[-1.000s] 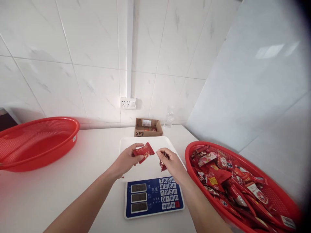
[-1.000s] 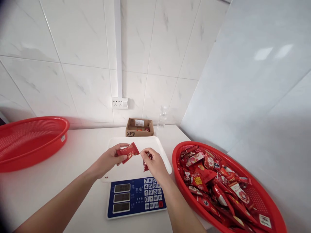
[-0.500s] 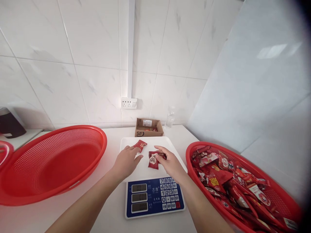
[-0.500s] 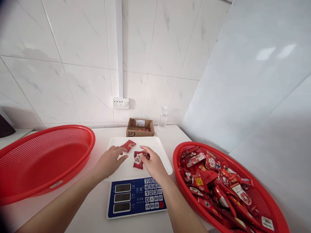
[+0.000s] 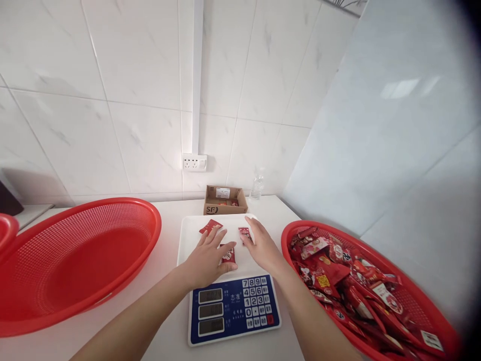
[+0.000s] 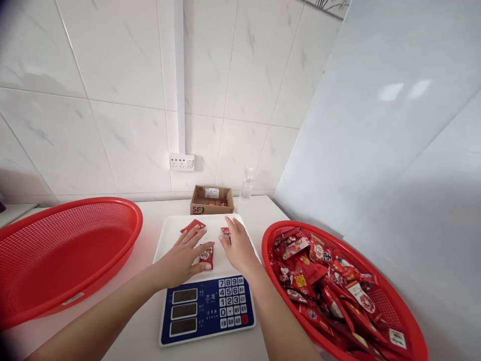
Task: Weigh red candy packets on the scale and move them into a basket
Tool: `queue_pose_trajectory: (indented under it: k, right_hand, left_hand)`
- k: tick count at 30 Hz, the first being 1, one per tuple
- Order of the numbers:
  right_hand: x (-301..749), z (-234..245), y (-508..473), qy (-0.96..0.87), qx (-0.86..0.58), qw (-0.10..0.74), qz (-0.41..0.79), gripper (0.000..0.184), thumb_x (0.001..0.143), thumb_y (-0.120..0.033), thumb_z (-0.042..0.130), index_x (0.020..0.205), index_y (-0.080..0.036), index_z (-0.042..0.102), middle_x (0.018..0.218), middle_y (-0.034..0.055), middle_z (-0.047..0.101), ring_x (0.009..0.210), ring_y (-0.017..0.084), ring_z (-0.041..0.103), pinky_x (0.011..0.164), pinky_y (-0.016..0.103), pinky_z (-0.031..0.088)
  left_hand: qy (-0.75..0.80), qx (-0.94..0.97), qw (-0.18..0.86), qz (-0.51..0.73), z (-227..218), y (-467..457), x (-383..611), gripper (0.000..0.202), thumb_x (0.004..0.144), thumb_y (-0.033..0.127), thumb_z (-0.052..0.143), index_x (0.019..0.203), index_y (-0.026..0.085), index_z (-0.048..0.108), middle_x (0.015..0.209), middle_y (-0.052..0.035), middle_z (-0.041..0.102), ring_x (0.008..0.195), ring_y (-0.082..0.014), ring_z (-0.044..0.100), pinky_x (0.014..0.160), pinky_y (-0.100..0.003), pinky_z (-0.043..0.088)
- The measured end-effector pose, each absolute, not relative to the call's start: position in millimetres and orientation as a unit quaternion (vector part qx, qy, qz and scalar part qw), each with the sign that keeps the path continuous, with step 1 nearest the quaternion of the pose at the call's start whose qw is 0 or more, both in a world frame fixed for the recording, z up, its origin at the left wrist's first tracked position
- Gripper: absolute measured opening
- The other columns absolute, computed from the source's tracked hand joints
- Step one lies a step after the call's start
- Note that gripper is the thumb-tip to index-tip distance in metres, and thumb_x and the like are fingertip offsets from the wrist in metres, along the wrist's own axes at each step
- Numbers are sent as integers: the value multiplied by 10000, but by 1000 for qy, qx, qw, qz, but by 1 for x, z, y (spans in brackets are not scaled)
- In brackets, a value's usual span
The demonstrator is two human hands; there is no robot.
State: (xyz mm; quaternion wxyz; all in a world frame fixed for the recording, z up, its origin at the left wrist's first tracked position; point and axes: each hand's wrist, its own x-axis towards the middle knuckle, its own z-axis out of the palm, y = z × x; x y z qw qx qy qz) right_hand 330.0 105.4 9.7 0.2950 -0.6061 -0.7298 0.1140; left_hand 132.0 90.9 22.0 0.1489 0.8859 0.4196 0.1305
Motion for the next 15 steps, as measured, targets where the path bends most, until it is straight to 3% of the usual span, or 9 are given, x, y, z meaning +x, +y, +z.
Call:
queue_pose_trajectory:
  k: [4, 7, 11, 15]
  right_hand:
    - [331, 4, 98, -758, -617, 177, 116, 494, 869, -268, 425, 1358, -193, 439, 1452, 103, 381, 1366, 307, 249, 1080, 512, 249]
    - [329, 3, 99, -760, -624, 133, 122, 490, 877, -264, 431, 1361, -189, 442, 1467, 105, 358, 1364, 325, 253, 1077, 529, 238]
    - [325, 5, 99, -775, -603, 122, 145, 473, 889, -267, 411, 1330, -110, 479, 1461, 140, 359, 1358, 284, 282, 1097, 445, 248]
    - [327, 10, 87, -780, -579, 159, 175, 486, 872, -283, 443, 1337, -147, 474, 1453, 115, 376, 1350, 236, 306, 1101, 407, 259]
  left_hand:
    - [446, 877, 142, 107, 18, 106, 136, 599, 880, 558, 385, 1362, 204, 426, 1508, -186, 238, 1393, -377, 84, 1094, -572, 114]
    - [447, 878, 143, 93, 18, 114, 133, 566, 868, 548, 420, 1308, 201, 494, 1503, -166, 264, 1386, -376, 136, 1098, -541, 151]
    - [438, 882, 151, 90, 20, 117, 121, 463, 880, 497, 429, 1249, 243, 548, 1503, -104, 292, 1393, -325, 167, 1107, -499, 174]
    - [440, 877, 164, 99, 21, 116, 110, 447, 890, 456, 429, 1285, 262, 505, 1489, -67, 334, 1389, -272, 212, 1108, -473, 208]
